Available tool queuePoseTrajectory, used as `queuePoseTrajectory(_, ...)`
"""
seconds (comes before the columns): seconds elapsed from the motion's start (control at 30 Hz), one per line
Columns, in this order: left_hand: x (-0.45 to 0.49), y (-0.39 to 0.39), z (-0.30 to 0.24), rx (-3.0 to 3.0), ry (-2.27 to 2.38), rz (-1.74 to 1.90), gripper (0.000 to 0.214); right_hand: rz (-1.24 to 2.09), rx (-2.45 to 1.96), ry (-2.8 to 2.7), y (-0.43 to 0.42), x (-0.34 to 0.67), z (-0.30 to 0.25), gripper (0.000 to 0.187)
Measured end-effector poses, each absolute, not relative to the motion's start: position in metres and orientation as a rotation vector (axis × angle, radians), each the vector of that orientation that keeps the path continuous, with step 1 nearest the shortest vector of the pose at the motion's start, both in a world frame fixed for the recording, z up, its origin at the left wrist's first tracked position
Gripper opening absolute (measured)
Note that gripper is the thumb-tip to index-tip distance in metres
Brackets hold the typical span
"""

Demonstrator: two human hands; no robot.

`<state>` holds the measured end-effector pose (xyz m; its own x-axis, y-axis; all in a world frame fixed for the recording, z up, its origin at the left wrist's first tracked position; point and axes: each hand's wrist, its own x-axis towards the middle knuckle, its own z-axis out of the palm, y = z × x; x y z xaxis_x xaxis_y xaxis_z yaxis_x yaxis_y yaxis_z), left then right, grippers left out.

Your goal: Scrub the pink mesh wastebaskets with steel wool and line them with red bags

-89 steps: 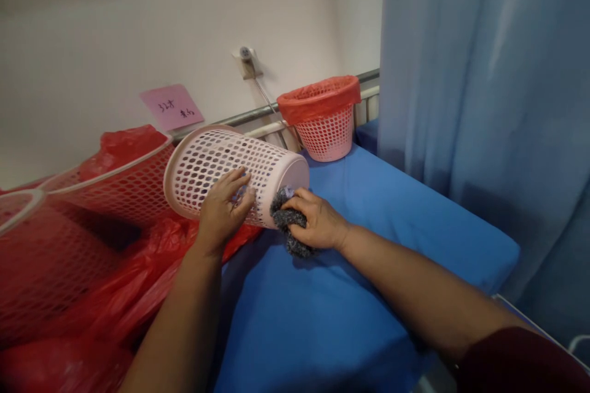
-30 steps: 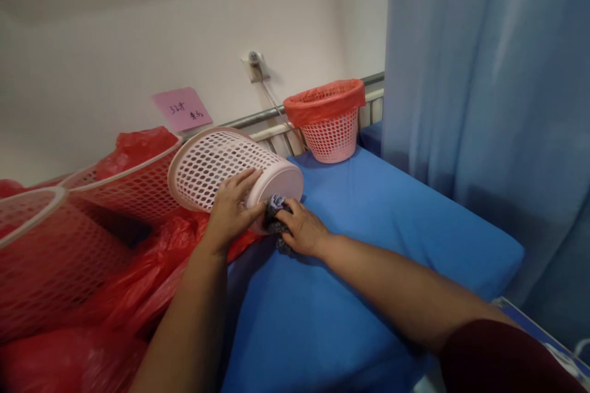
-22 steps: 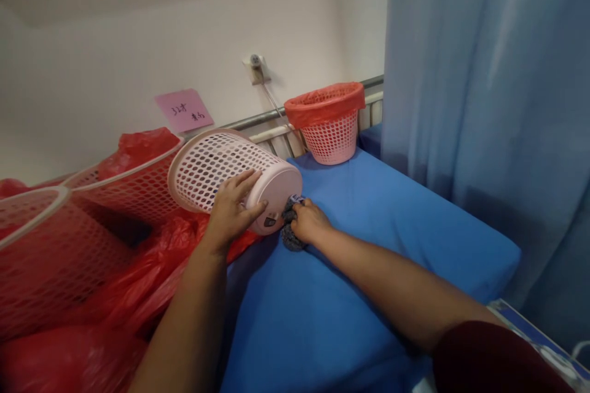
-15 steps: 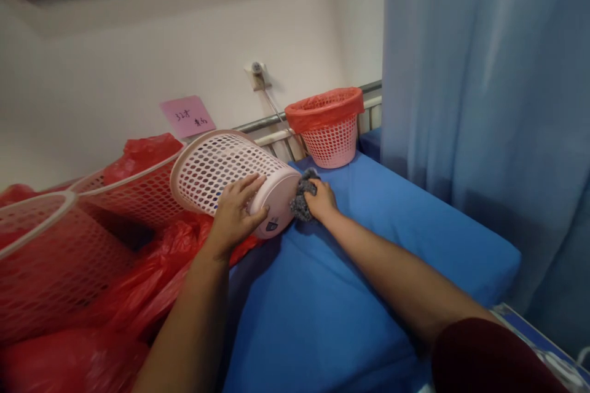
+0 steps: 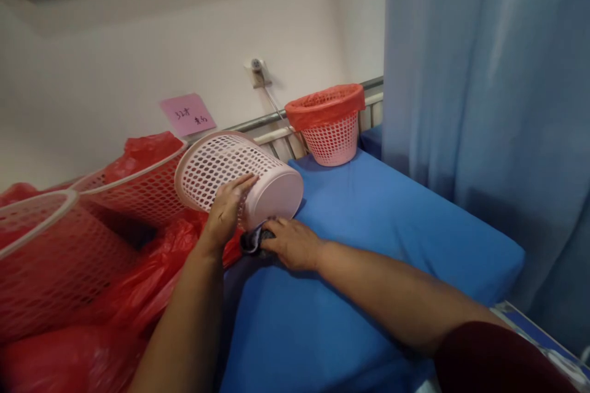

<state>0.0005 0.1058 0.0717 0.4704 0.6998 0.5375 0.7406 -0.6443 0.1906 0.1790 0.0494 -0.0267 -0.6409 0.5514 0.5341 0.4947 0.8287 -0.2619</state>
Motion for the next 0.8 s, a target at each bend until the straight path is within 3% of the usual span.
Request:
queuePoseTrajectory(0.23,0.006,0.106,0.073,-2.603,-1.37,-0.938,0.049,0.4,-1.498,-1.932,0.081,0.215,-0.025,0.032)
queuePoseTrajectory(0.4,0.008,0.105,0.072,-2.582,-1.378,-0.933,0.046,0.161,-1.209,-1.508,0.103,0.231,-0.014,0.051)
queuePoseTrajectory(0.5,0.011,0.104,0.072,-2.558,-1.382,-0.936,0.044,0.347,-1.34,-1.512,0.111,0.217,-0.017,0.056)
queuePoseTrajectory(0.7,0.012,0.104,0.071,-2.519,-1.383,-1.007,0.04,0.669,-1.554,-1.688,0.102,0.201,-0.041,0.034)
queuePoseTrajectory(0.8,-0.001,0.111,0.068,-2.323,-1.46,-1.245,0.044,0.656,-1.519,-1.703,0.093,0.208,-0.042,0.04)
